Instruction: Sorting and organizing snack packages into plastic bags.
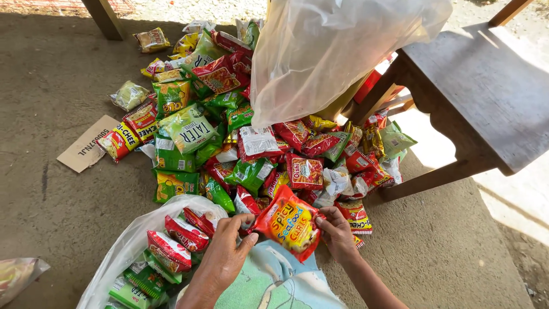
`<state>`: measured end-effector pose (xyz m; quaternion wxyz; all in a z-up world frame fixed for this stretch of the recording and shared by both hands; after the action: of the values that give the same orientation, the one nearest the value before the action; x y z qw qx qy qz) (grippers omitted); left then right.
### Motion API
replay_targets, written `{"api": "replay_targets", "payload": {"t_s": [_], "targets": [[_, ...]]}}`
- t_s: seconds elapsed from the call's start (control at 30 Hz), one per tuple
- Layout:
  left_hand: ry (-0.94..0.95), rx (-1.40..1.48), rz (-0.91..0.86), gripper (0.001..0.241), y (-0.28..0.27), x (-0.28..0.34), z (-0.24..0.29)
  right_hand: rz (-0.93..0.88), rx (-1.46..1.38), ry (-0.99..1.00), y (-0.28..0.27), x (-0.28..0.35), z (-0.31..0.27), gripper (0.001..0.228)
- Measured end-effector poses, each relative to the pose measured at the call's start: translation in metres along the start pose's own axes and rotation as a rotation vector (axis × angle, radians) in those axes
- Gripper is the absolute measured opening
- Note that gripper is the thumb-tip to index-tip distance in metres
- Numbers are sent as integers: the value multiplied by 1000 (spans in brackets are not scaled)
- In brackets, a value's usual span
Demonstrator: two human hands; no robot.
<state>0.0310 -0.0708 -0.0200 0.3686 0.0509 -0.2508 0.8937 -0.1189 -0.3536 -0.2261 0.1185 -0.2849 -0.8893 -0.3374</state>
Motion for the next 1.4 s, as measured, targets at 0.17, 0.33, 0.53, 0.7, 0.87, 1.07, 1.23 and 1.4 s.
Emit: {"api": "replay_targets", "payload": {"t_s": [0.17, 0.33, 0.53, 0.7, 0.87, 1.07, 1.23, 1.4], "targets": [[-3, -130, 4, 70, 4, -6, -39, -191, -83, 47, 72, 25, 7, 35], [-240, -143, -152, 89, 26, -14, -106, -145, -269, 325, 138, 60, 36, 61], [-187, -465, 55, 64, -8, -18, -57, -369, -380, 357, 134, 53, 49, 63], [-132, 71, 27, 53, 1, -25, -65, -333, -441, 371, 146, 59, 29, 72], [-135, 123, 179, 45, -18, -29, -57, -390, -405, 347, 168, 73, 11, 86], [34, 144, 239, 44, -22, -35, -54, -334, -51, 344, 155, 66, 47, 76], [-257, -85, 238, 40, -44, -10, -10, -299, 108, 366, 150, 71, 59, 59], [-9, -129, 341, 40, -39, -11, -4, -371, 248, 320, 146, 67, 51, 53]]}}
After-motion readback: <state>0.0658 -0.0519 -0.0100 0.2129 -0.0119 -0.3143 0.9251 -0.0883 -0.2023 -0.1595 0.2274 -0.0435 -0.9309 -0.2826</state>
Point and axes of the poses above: each hand's wrist, its own x-axis away from the middle knuckle, its own y-axis out of the palm, z = x × y, the point moved 8 cm from there along -x, towards the middle knuckle, and after that the axes turned 7 degrees about y, right-handed, at the moved point
